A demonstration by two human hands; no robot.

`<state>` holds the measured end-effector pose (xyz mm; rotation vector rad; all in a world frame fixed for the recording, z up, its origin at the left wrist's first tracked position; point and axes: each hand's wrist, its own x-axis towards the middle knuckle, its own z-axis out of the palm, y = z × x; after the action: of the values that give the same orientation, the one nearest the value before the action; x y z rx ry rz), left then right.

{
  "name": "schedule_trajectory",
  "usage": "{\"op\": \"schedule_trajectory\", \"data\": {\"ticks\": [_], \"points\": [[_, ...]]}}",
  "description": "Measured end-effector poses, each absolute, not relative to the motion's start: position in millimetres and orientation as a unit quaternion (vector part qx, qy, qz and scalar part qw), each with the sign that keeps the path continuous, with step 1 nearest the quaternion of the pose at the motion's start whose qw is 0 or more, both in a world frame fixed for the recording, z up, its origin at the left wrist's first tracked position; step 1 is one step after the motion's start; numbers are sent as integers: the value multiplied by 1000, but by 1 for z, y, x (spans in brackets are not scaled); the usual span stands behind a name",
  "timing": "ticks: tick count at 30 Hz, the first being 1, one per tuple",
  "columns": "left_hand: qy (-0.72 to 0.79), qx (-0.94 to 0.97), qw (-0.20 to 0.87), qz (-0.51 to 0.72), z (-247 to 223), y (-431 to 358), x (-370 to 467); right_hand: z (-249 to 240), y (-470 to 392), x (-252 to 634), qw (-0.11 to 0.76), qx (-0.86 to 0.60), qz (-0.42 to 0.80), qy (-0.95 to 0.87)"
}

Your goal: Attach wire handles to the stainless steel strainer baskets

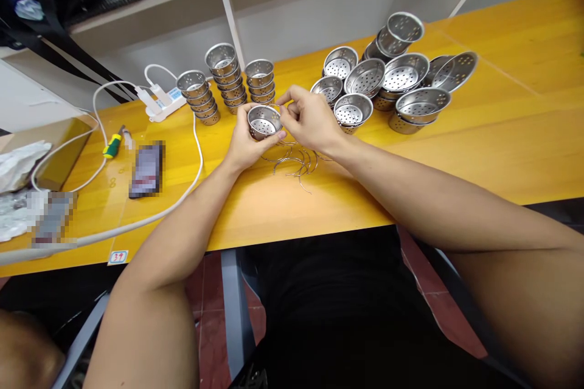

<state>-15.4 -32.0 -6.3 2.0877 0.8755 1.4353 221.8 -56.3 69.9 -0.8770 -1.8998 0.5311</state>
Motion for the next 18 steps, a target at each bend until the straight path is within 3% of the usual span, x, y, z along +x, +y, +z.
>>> {"op": "schedule_trajectory", "data": {"ticks": [18], "points": [[313,759,226,524,-10,-25,-16,68,-57,216,459,-398,204,-768]]}}
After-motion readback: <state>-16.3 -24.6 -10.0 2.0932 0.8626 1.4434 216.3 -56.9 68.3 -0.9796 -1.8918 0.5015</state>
